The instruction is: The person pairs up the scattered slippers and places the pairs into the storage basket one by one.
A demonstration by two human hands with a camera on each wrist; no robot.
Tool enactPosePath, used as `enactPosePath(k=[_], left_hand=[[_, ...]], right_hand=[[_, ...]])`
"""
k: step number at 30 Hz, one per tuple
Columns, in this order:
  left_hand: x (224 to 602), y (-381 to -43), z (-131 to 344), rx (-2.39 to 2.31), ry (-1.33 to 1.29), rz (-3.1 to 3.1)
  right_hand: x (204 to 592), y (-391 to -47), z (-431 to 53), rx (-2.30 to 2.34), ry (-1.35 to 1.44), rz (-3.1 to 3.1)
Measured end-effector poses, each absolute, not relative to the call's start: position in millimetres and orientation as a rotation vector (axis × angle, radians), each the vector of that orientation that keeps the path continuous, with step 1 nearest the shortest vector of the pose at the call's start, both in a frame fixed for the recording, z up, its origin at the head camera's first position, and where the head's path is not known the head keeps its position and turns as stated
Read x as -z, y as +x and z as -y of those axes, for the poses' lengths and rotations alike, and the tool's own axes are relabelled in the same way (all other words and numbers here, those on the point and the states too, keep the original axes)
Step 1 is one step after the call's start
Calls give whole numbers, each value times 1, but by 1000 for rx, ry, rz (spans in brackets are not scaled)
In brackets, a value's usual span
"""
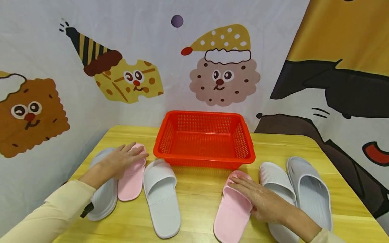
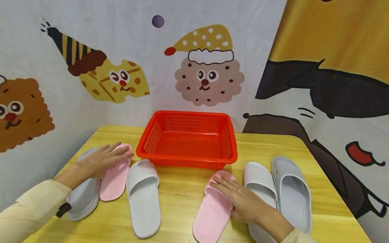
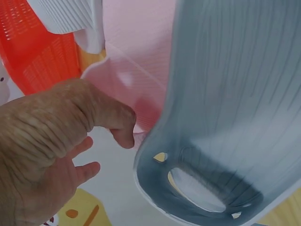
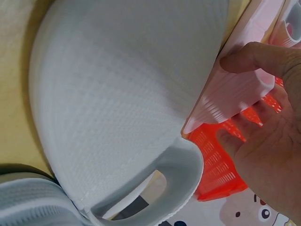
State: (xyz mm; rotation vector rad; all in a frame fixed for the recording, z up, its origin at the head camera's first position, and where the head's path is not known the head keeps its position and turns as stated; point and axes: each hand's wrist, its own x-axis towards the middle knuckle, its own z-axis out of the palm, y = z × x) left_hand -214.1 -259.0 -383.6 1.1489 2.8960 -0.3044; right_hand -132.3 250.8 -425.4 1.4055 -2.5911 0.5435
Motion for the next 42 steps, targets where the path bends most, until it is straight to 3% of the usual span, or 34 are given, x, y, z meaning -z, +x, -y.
enactPosePath(k=[14,25,33,42], left_hand=[[394,-222,264,350,1181,-2929],[395,-229,263,84,1073,-2916],[392,-234,261,-64,793,-2907],[394,-238,264,-41,788,-2936]], right_hand=[[428,-133,-250,-545,1421,2545],[428,-133,-250,-562,1415,2551],[429,-131,-249,-565,1407,2542],[425,-131,-248,-576,1419,2528]])
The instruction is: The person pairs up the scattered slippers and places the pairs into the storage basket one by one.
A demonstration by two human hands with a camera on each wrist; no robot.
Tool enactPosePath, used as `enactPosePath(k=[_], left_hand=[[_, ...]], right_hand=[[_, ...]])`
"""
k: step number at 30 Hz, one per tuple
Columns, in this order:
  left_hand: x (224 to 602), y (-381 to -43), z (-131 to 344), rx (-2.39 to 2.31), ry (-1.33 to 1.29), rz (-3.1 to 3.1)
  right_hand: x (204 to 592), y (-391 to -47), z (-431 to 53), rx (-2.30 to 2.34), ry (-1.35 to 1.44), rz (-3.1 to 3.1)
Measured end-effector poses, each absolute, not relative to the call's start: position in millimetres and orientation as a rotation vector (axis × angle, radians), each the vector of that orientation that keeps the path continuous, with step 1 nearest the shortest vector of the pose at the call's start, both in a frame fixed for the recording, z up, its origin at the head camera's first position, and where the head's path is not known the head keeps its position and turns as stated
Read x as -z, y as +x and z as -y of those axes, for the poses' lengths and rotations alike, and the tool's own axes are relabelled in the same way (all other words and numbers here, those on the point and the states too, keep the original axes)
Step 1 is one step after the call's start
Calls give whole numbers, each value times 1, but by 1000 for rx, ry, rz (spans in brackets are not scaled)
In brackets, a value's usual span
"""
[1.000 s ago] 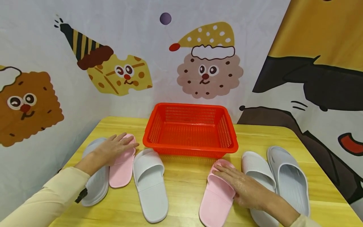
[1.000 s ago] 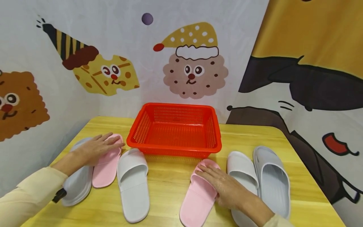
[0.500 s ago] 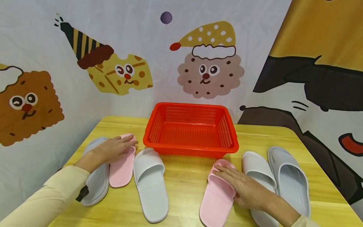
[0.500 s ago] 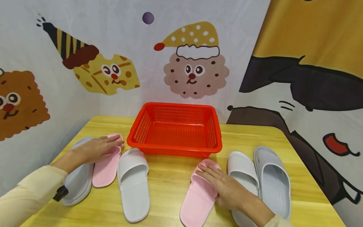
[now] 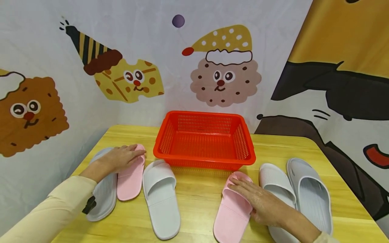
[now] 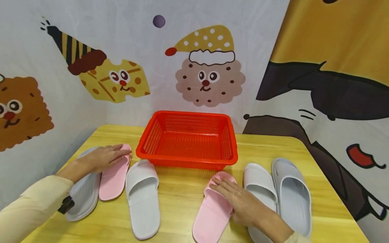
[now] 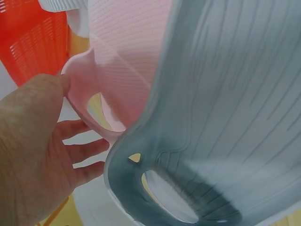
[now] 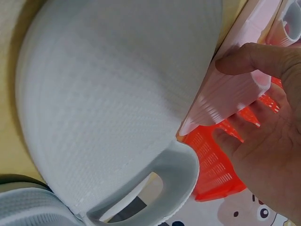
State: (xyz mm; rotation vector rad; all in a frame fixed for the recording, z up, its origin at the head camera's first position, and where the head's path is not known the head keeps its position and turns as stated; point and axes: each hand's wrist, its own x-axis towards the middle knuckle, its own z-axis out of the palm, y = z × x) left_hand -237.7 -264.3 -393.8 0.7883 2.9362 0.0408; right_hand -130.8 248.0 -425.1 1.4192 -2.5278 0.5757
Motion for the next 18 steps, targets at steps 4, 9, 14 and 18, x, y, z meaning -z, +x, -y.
enactPosePath(k=[4,9,14,18], left_hand=[[395,-239,265,-89,784,-2933],[394,-240,266,-120,786,-2923],[398,-242,268,-116,789,-2934],[400,-244,268,-128,803,-2957]], right_hand=[[425,-132,-249,-572,1429,2527],[420,-133,-249,-529,1432,2573],[414,-136,-248,-442,1406,2678],[411,-138,-247,-365,1397,2696]])
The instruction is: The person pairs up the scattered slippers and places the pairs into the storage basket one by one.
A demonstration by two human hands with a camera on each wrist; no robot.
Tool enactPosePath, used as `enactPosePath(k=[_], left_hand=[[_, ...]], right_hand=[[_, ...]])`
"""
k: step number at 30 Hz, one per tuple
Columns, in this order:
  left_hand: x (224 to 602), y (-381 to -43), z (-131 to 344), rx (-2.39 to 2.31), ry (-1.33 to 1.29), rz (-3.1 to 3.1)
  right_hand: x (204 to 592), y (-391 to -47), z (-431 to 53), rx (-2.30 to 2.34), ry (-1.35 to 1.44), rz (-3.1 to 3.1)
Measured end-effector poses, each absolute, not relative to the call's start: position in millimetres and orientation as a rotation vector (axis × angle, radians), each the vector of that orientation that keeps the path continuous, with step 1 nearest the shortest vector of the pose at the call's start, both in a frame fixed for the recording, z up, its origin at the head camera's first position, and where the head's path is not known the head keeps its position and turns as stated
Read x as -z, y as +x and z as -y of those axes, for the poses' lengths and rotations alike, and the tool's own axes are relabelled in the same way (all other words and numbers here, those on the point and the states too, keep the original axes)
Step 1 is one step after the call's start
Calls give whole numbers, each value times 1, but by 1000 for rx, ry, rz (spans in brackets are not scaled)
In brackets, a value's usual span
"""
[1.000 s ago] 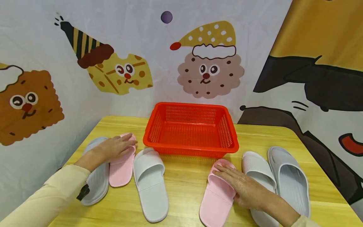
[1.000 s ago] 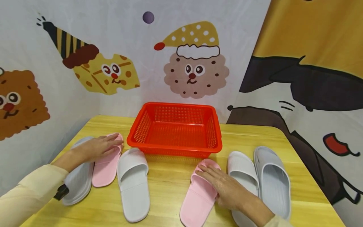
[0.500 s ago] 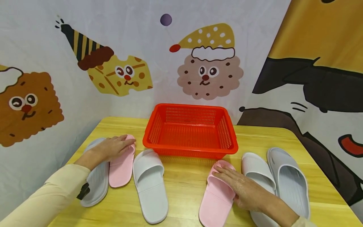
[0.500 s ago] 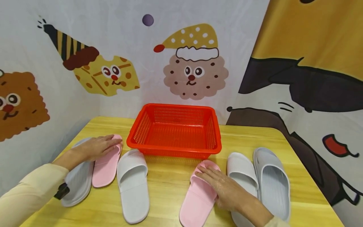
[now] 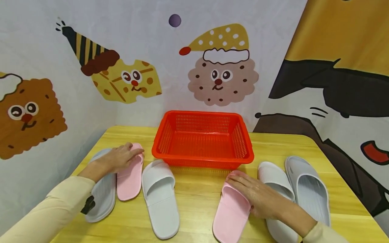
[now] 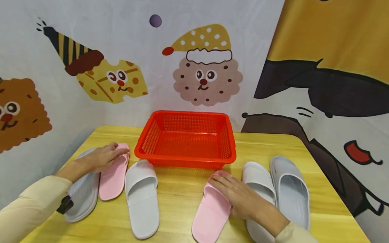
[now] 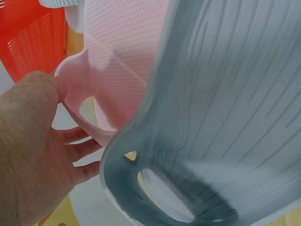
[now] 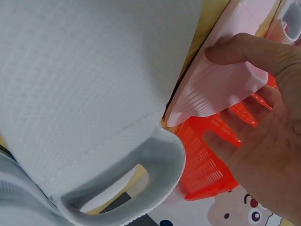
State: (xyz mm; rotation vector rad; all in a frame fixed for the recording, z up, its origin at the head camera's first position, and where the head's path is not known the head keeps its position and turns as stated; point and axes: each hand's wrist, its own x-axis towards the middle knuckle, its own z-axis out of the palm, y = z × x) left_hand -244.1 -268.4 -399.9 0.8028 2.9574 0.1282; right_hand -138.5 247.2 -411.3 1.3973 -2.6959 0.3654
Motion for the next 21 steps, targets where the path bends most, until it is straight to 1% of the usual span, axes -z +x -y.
enactPosePath(k=[15,21], left_hand=[[389,-242,272,-255,931,-3016],[383,-237,272,-253,877,-3024]], right_hand=[[410,-144,-247,-299,1413,2750],[408,-145,-244,-300,1412,2697]])
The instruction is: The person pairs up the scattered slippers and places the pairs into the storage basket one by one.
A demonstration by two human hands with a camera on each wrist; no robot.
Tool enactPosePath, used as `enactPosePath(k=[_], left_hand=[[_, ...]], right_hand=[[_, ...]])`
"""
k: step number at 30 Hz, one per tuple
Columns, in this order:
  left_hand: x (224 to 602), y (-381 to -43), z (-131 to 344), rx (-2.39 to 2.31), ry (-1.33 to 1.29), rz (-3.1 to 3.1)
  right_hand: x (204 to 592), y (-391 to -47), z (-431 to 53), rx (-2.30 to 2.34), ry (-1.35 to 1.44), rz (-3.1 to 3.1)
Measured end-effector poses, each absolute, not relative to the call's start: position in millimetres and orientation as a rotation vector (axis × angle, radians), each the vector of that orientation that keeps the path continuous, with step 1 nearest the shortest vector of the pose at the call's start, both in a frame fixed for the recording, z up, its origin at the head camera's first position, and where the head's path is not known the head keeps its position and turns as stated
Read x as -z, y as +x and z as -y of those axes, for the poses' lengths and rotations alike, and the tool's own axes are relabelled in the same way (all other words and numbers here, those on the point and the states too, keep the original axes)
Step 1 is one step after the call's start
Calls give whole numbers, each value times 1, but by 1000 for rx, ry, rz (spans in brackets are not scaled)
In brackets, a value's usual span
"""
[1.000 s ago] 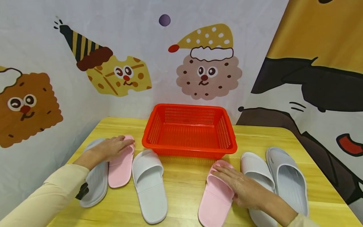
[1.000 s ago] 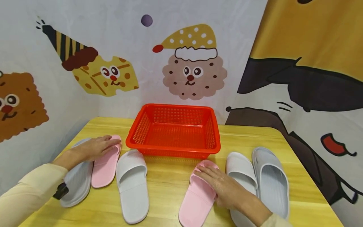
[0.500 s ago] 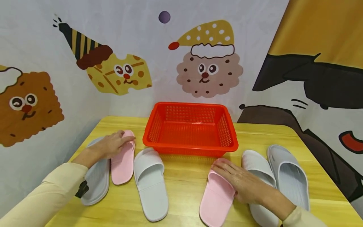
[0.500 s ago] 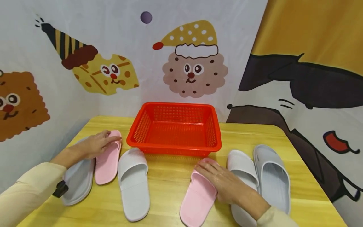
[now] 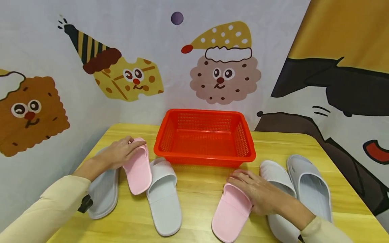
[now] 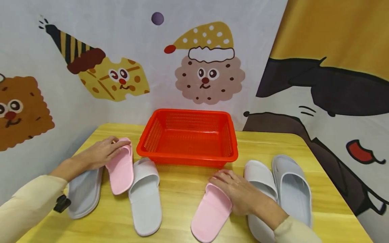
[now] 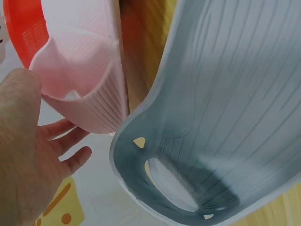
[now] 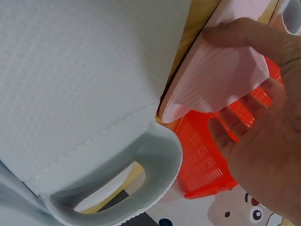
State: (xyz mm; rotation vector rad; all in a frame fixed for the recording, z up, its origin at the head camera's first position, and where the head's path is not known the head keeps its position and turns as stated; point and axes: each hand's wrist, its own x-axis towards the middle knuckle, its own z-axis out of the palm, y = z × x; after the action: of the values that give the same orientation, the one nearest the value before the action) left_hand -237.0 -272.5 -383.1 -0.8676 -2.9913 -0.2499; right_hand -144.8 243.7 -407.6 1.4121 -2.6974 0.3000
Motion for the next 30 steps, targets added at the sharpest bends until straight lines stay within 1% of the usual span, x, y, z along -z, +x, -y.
enactPosePath(k=[5,13,25,30], left_hand=[[382,-231,276,215,-803,3028],[378,-228,272,213,-746,3082],[374,-222,269,211,-787,3101],[372,-219,268,219,-776,3109]], right_hand=[[408,-145,-239,-361,1385,2737],[407,-142,-237,-334,1323,2829],[409,-141,-243,-434,1364,2803],[410,-141,-243,-433,1325,2781]])
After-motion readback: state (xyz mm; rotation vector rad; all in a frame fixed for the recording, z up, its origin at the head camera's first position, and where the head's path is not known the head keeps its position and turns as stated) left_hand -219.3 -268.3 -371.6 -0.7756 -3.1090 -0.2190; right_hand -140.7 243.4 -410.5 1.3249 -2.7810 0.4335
